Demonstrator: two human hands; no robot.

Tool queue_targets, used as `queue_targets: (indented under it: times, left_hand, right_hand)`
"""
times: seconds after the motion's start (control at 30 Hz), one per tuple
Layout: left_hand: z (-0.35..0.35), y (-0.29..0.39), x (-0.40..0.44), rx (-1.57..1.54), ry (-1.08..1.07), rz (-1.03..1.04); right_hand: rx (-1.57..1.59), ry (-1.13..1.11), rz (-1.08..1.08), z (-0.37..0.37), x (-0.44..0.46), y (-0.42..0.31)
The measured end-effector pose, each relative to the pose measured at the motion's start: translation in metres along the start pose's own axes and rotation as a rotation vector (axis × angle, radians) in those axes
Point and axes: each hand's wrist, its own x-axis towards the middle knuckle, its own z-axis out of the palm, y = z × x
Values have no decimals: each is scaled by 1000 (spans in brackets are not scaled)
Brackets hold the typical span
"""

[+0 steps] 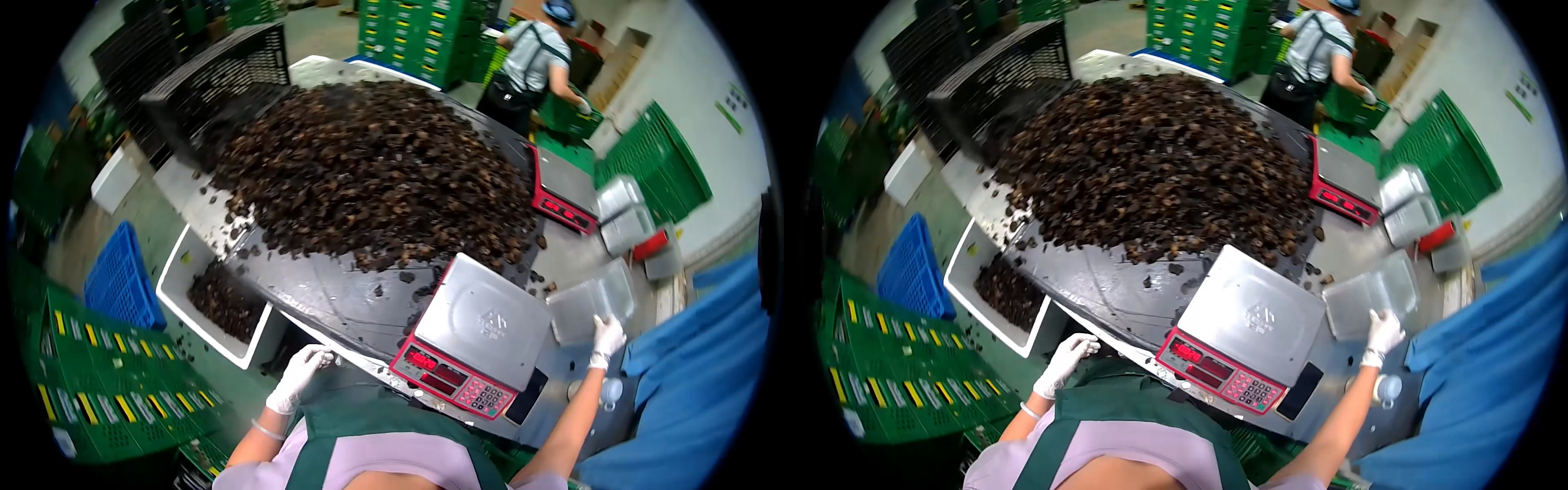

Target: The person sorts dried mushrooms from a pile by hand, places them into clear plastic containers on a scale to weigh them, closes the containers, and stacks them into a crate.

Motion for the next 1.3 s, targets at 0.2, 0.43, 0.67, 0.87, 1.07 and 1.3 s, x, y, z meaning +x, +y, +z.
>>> queue_targets:
  times: [0.2, 0.43, 0.67, 0.87, 1.07, 1.3]
  left_hand:
    - [-12, -4, 31, 450, -158, 97]
    - [-31, 57, 72, 586, -156, 218]
    - [-116, 71, 135, 747, 159, 575]
    - [-133, 110, 224, 706, 334, 752]
    - [-117, 131, 292, 892, 249, 1045]
    - [-129, 127, 332, 1188, 245, 782]
  right_hand:
    - [1173, -29, 45, -42, 32, 50]
    - [688, -182, -416, -77, -142, -112]
    - [608, -273, -341, -102, -196, -156]
    - [937, -488, -314, -94, -179, -328]
    - [799, -343, -902, -13, -172, -511]
    - [433, -469, -985, 13, -166, -619]
